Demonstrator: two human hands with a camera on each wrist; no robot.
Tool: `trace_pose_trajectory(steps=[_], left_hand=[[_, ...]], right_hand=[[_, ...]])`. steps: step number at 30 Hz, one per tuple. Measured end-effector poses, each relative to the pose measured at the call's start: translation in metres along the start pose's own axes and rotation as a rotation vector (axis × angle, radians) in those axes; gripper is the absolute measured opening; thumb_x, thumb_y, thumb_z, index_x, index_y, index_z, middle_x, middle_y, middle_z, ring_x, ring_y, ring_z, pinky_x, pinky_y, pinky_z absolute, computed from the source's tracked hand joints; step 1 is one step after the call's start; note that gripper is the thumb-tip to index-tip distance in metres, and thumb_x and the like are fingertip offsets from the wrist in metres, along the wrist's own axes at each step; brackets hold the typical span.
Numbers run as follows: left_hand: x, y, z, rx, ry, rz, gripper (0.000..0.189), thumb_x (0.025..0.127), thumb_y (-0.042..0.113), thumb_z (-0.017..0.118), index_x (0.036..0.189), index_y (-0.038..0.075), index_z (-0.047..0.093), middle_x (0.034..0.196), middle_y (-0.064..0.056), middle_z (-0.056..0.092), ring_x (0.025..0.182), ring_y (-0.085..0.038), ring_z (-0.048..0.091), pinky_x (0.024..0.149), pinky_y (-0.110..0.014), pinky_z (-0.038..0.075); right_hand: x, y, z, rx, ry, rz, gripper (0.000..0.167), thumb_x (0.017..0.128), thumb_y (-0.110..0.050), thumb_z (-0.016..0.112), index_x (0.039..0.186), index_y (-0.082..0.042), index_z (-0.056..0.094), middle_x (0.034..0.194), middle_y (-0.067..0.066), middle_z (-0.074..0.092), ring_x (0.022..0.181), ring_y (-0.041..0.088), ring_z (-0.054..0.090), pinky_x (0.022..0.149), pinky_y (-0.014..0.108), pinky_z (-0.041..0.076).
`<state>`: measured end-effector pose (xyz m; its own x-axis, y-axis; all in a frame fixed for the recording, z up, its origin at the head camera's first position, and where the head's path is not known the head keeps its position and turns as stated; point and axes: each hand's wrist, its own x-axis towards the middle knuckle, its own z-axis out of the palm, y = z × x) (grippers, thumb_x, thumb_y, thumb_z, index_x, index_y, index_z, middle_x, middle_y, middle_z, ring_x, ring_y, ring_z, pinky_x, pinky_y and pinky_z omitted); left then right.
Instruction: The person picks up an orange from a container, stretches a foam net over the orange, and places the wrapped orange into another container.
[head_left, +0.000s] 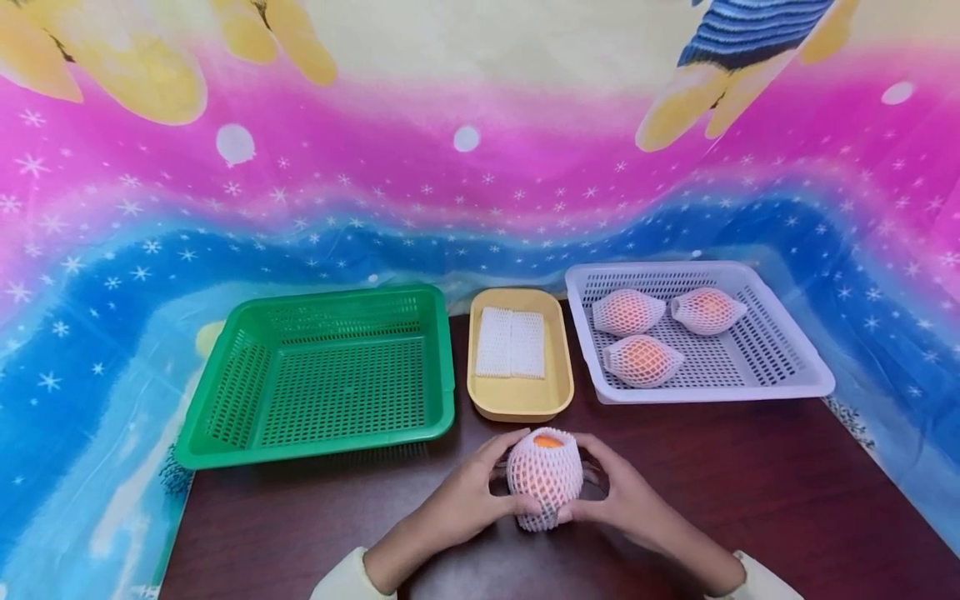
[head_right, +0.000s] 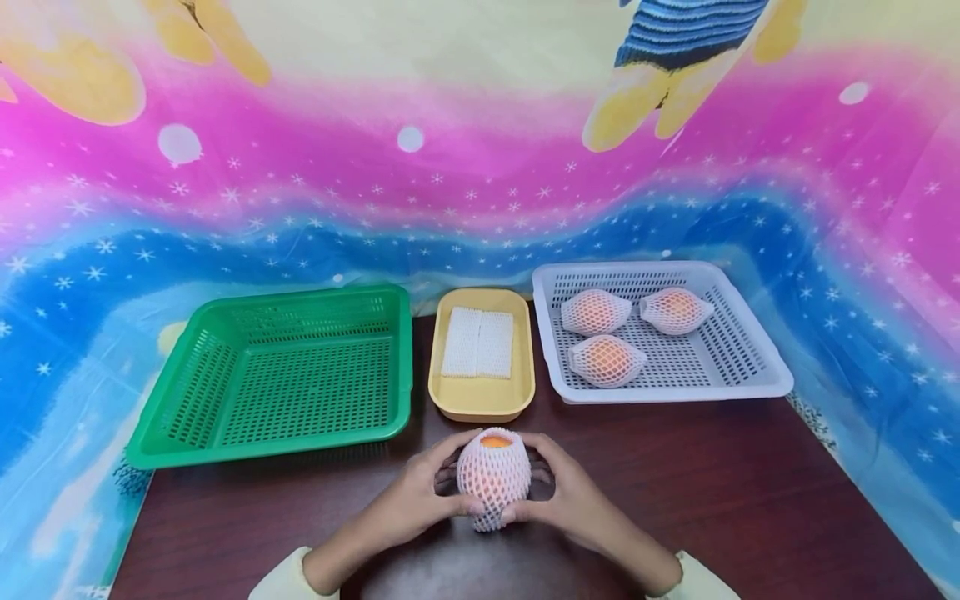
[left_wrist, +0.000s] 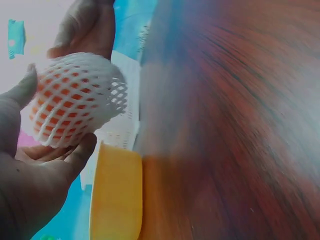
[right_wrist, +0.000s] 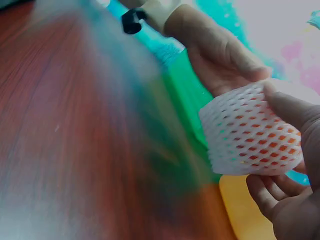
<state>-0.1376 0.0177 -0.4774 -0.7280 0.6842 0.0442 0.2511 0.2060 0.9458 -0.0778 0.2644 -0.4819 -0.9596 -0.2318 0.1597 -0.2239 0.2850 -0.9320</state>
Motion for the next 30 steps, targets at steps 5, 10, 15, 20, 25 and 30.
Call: trace_pose_trajectory(steps=[5,10,15,20,25,30], left_hand=[[0.005,0.008,0.000,-0.268,0.062,-0.051,0.063,0.095,0.026,0.075,0.150,0.010,0.047,0.140,-0.019,0.060,0.123,-0.028,0.065,0.099,-0.024,0.056],[0.008,0.014,0.001,-0.304,0.136,-0.051,0.058,0.098,0.027,0.071,0.147,0.005,0.049,0.138,-0.022,0.063,0.124,-0.028,0.066,0.096,-0.021,0.056],[0.010,0.018,0.002,-0.338,0.156,-0.047,0.059,0.096,0.023,0.074,0.146,0.005,0.049,0.134,-0.023,0.065,0.120,-0.028,0.067,0.094,-0.020,0.056],[0.013,0.022,0.005,-0.370,0.142,-0.045,0.061,0.094,0.023,0.076,0.145,0.004,0.048,0.135,-0.024,0.064,0.121,-0.028,0.067,0.095,-0.021,0.056],[0.018,0.029,0.007,-0.379,0.119,-0.039,0.063,0.093,0.025,0.078,0.143,0.004,0.047,0.132,-0.023,0.063,0.120,-0.028,0.067,0.094,-0.023,0.058],[0.028,0.037,0.012,-0.373,0.086,-0.022,0.064,0.093,0.025,0.077,0.145,0.006,0.046,0.139,-0.022,0.060,0.127,-0.029,0.064,0.098,-0.026,0.058]], right_hand=[[0.009,-0.015,0.001,0.145,0.057,0.051,0.064,0.087,0.001,0.078,0.141,0.010,0.045,0.128,0.011,0.061,0.109,0.006,0.066,0.090,0.023,0.059],[0.015,-0.028,0.004,0.162,0.088,0.099,0.059,0.092,0.000,0.072,0.143,0.010,0.044,0.130,0.025,0.061,0.105,0.008,0.069,0.086,0.027,0.062],[0.017,-0.036,0.006,0.188,0.082,0.152,0.062,0.093,-0.003,0.072,0.146,0.009,0.041,0.135,0.037,0.052,0.111,0.006,0.067,0.089,0.026,0.061],[0.017,-0.038,0.006,0.169,0.103,0.173,0.065,0.090,-0.003,0.076,0.145,0.008,0.042,0.133,0.031,0.054,0.110,0.006,0.067,0.089,0.025,0.060],[0.015,-0.041,0.000,0.081,0.144,0.157,0.068,0.085,-0.003,0.080,0.143,0.005,0.046,0.127,0.027,0.057,0.105,0.005,0.066,0.087,0.024,0.061],[0.011,-0.048,-0.016,-0.176,0.187,0.081,0.077,0.077,-0.008,0.087,0.142,0.001,0.048,0.129,0.021,0.060,0.108,0.004,0.061,0.092,0.020,0.057]])
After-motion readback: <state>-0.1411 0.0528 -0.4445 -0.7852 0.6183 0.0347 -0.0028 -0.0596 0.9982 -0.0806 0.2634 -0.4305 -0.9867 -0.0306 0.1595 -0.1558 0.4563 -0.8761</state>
